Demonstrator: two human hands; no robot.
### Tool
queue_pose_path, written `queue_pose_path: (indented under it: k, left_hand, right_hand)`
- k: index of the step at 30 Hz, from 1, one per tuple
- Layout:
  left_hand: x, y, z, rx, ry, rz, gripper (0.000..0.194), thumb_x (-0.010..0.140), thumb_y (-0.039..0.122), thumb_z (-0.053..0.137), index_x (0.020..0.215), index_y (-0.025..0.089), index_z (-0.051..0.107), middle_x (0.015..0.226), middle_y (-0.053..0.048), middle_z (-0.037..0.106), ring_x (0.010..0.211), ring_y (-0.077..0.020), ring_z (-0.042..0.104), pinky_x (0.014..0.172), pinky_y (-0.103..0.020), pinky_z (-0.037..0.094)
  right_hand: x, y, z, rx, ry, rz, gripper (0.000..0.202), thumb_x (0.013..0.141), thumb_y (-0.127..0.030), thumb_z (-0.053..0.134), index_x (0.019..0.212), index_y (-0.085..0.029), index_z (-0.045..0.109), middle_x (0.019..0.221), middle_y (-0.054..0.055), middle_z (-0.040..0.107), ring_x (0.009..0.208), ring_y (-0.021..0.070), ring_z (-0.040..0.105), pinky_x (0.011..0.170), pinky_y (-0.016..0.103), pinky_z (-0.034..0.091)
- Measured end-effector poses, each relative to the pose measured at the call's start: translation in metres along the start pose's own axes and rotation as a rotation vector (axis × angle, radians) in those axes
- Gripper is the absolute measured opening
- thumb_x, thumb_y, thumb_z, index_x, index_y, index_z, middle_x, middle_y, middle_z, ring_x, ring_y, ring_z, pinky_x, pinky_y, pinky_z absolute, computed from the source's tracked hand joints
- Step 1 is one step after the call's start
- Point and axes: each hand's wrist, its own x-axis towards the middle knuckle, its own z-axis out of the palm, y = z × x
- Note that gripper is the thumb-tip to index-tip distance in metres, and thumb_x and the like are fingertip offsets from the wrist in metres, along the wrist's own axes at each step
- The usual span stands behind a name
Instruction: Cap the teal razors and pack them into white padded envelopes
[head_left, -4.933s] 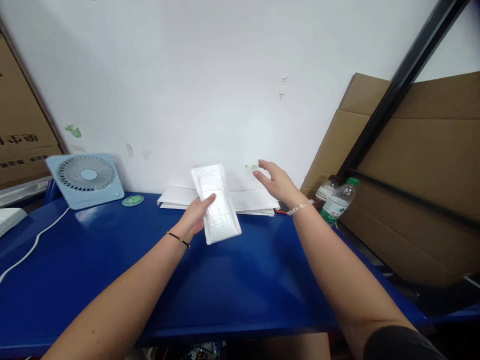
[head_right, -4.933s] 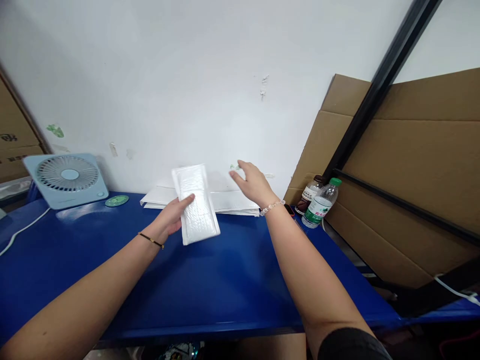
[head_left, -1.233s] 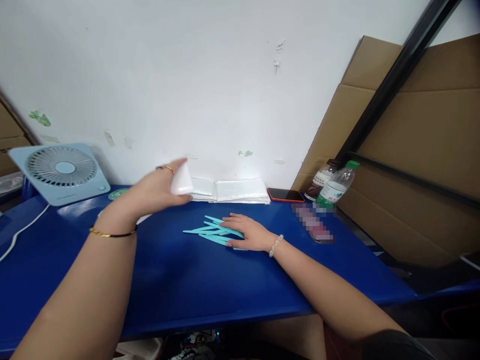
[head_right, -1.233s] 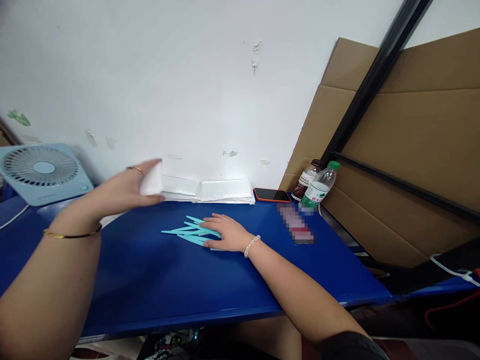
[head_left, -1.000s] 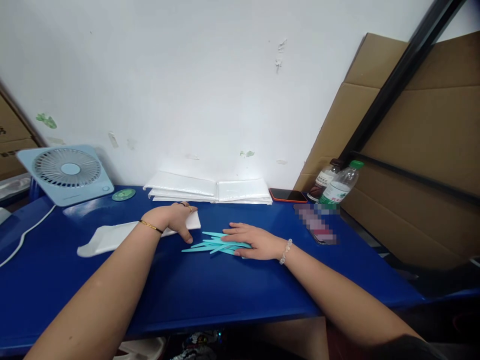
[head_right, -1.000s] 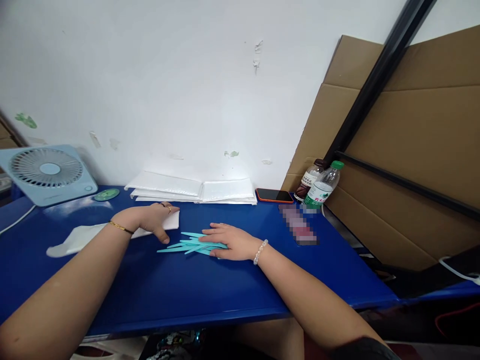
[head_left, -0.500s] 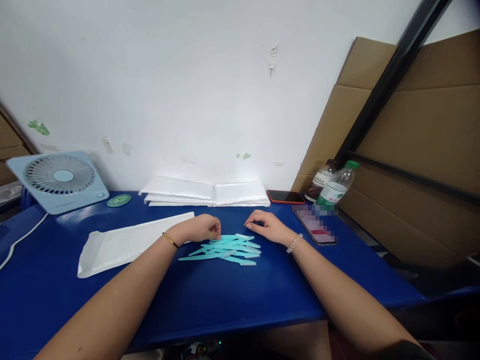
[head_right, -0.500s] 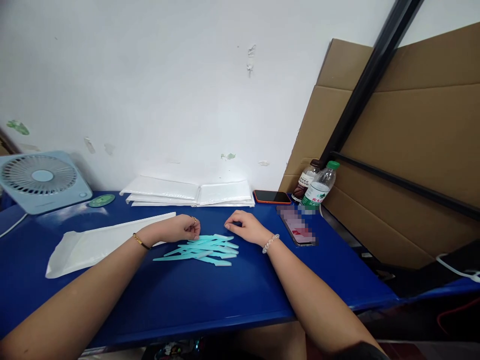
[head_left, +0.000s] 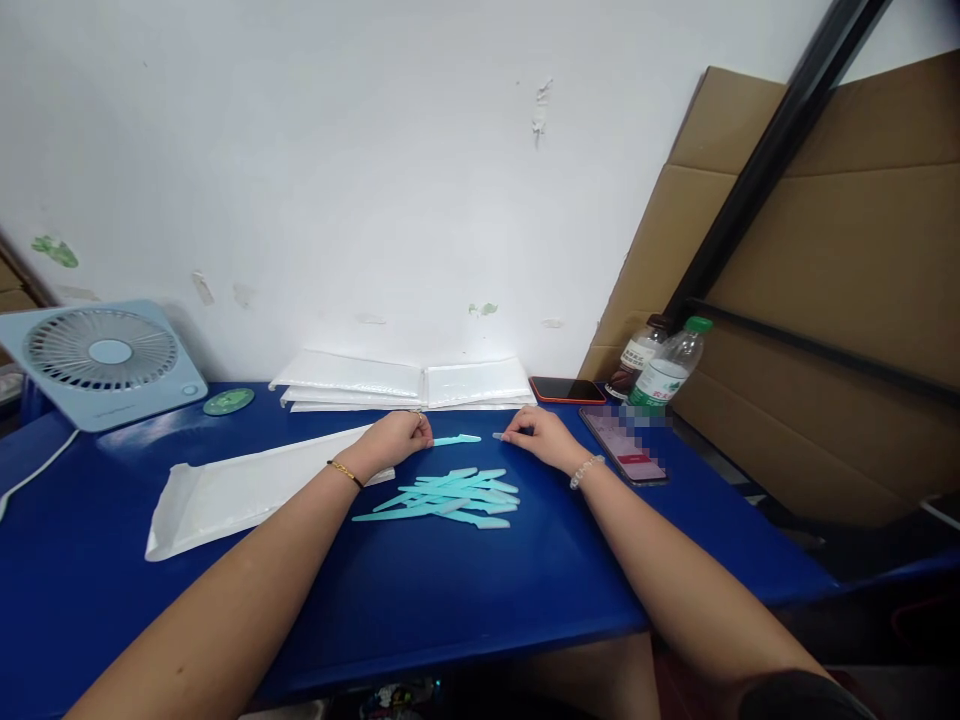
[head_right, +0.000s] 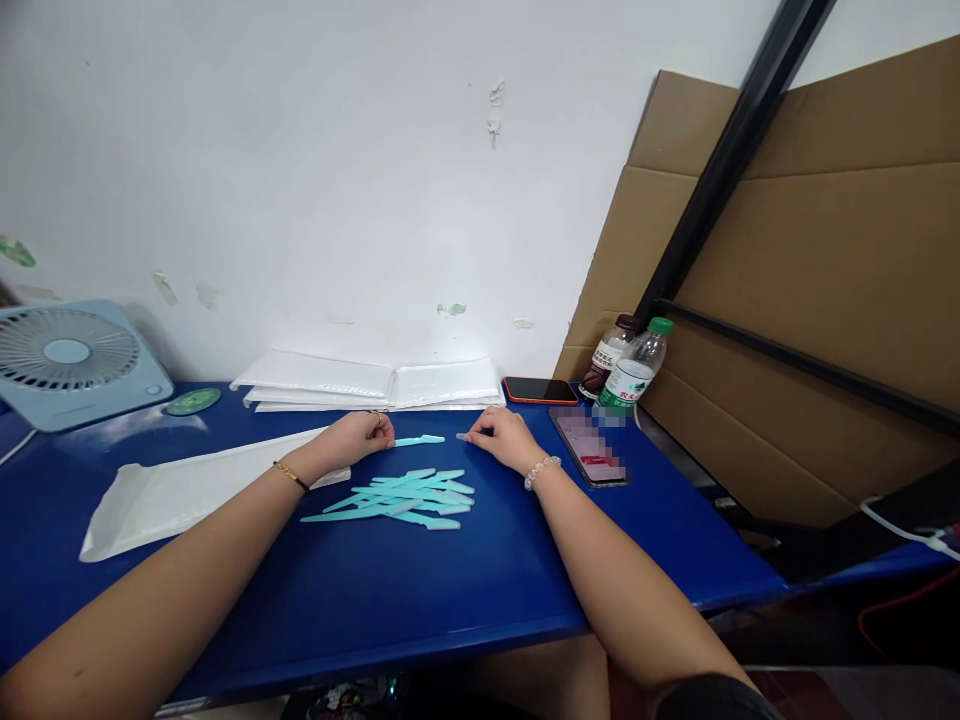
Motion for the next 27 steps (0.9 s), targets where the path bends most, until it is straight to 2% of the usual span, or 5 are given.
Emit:
queue_pose_path:
  k: [5,9,14,20,27]
  left_hand:
    - [-0.003,0.0,0.001,-0.008,0.048,0.061,0.036,0.069,0.051,0.061,0.087,0.019,0.064,0.085,-0.004,0.063,0.074,-0.018,0.057,0.061,-0.026,0.039]
    - [-0.012,0.016,-0.001,-0.068,-0.121,0.09,0.038,0.068,0.055,0.059,0.083,0.02,0.065,0.074,-0.002,0.062,0.064,-0.0157,0.054,0.054,-0.025,0.037]
    - [-0.018,0.029,-0.003,-0.108,-0.262,0.091,0.029,0.066,0.045,0.061,0.08,0.02,0.066,0.071,-0.001,0.065,0.061,-0.0151,0.055,0.051,-0.024,0.037]
    - [-0.017,0.034,0.001,-0.047,-0.2,0.091,0.019,0.068,0.032,0.055,0.076,0.019,0.066,0.073,-0.002,0.068,0.063,-0.0154,0.057,0.054,-0.023,0.038]
    - [-0.013,0.032,0.001,0.015,-0.049,0.099,0.024,0.077,0.039,0.051,0.077,0.02,0.065,0.074,-0.003,0.068,0.063,-0.0166,0.057,0.053,-0.025,0.035]
  right_hand:
    - [-0.003,-0.028,0.008,-0.087,0.008,-0.069,0.016,0.08,-0.039,0.065,0.081,-0.024,0.071,0.096,0.004,0.062,0.097,0.0205,0.054,0.089,0.039,0.037]
    - [-0.002,-0.056,0.023,-0.051,-0.136,-0.146,0.017,0.076,-0.041,0.069,0.081,-0.024,0.068,0.098,0.003,0.059,0.099,0.021,0.052,0.091,0.042,0.035]
    - [-0.001,-0.059,0.029,-0.043,-0.211,-0.106,0.016,0.077,-0.036,0.07,0.076,-0.021,0.065,0.102,0.004,0.058,0.103,0.0225,0.05,0.091,0.044,0.032]
    - [-0.002,-0.059,0.029,-0.084,-0.164,-0.164,0.01,0.078,-0.032,0.07,0.08,-0.022,0.066,0.106,0.004,0.059,0.107,0.0222,0.048,0.09,0.042,0.029]
    - [0.001,-0.045,0.018,-0.101,-0.054,-0.117,0.01,0.081,-0.031,0.066,0.076,-0.022,0.066,0.103,0.003,0.061,0.104,0.0217,0.05,0.089,0.041,0.028]
